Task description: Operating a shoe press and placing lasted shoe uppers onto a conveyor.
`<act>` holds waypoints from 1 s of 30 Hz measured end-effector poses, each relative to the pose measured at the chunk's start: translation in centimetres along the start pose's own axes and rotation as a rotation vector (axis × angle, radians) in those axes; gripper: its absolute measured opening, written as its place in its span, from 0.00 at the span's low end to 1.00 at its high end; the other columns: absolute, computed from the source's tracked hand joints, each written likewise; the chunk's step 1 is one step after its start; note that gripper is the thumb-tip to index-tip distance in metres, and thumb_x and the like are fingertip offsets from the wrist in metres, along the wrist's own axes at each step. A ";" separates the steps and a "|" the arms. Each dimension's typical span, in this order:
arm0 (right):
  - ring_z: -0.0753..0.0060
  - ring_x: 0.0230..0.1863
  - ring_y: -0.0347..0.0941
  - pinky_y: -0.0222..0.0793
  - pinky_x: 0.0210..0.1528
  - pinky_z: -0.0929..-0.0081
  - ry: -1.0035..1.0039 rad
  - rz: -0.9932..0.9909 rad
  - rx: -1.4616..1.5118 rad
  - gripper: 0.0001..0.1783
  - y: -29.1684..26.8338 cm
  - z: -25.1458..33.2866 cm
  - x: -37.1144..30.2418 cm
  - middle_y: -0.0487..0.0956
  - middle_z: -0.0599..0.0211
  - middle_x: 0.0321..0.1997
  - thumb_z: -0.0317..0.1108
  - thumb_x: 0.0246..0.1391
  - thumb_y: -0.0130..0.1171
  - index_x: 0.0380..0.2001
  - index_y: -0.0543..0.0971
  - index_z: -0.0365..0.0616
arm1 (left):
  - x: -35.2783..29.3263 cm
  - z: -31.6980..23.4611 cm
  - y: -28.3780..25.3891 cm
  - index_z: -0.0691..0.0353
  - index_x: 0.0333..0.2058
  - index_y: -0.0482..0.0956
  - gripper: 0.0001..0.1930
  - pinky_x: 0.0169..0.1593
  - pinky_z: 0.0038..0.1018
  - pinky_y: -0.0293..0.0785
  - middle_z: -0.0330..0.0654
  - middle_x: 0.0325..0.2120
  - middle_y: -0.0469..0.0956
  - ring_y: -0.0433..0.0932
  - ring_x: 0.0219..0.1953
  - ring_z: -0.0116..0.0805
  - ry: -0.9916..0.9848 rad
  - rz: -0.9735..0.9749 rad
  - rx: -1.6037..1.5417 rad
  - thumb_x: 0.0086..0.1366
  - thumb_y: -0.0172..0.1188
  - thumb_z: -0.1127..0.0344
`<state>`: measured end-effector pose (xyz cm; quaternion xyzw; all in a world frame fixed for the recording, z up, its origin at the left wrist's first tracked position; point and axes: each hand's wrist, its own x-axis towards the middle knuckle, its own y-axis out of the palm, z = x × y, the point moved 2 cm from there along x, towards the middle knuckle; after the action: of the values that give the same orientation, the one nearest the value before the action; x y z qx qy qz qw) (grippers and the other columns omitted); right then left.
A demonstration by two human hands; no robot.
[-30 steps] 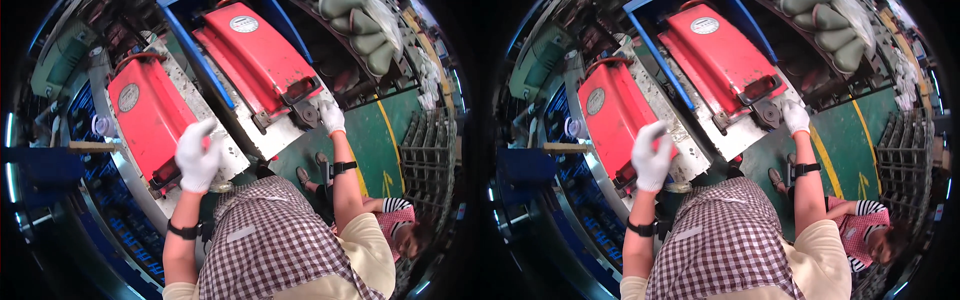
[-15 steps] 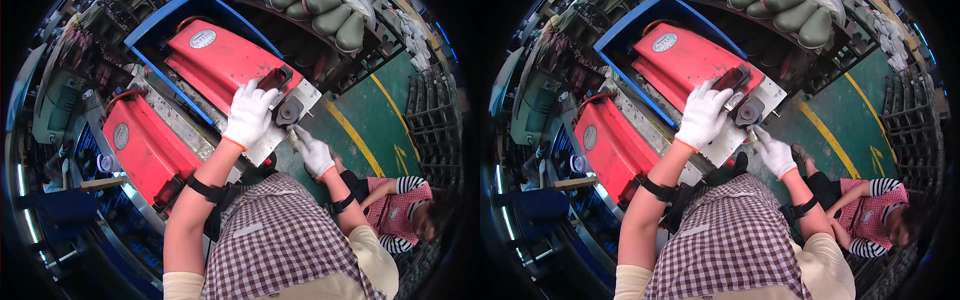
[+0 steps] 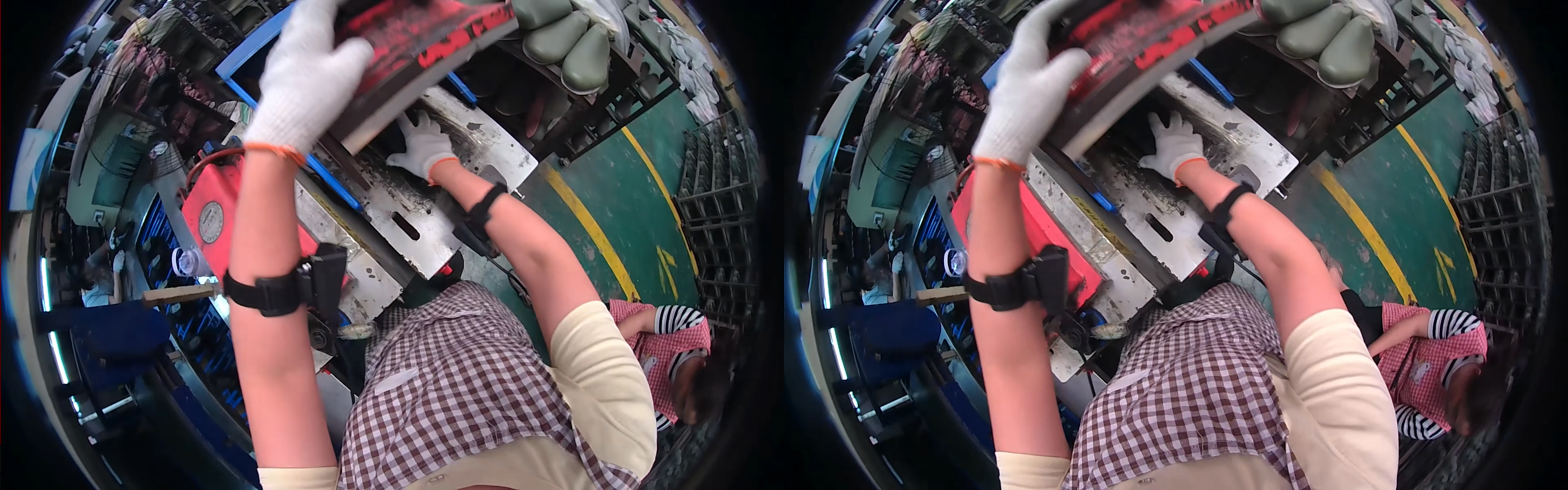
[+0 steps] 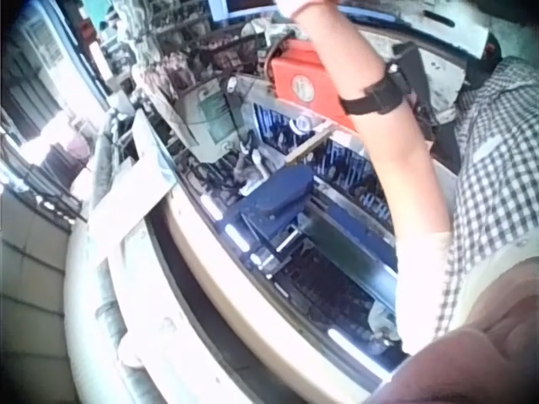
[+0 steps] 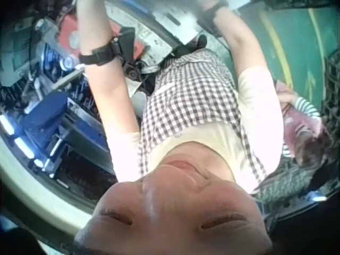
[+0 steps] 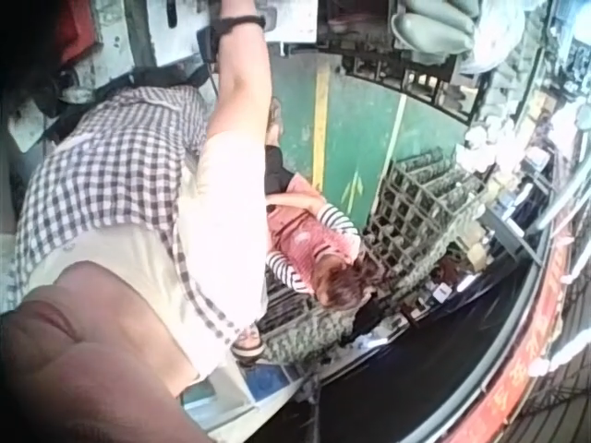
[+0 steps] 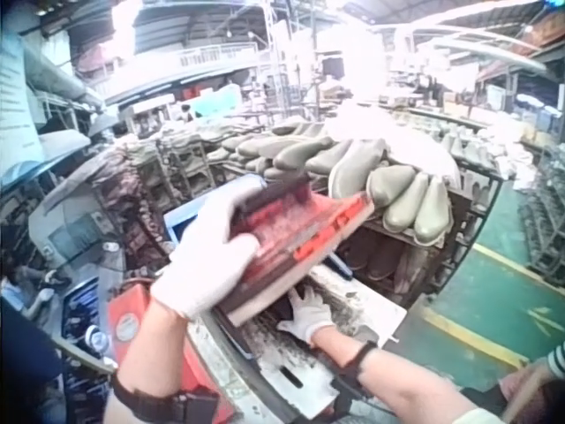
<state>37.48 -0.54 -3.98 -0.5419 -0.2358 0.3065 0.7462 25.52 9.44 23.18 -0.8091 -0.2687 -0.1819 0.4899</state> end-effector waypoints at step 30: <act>0.51 0.67 0.72 0.62 0.74 0.54 0.541 1.176 2.384 0.44 2.0 -0.5 -24.2 0.72 0.44 0.69 0.32 0.50 0.61 0.71 0.62 0.34 | -28.1 0.4 -3.1 0.65 0.69 0.63 0.41 0.64 0.31 0.71 0.43 0.54 0.77 0.76 0.56 0.33 -0.731 -0.194 -0.939 0.59 0.72 0.69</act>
<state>20.46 -17.72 -6.50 0.3659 0.5879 0.4783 0.5401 1.44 3.72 9.48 -0.9208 -0.3833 -0.0350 -0.0629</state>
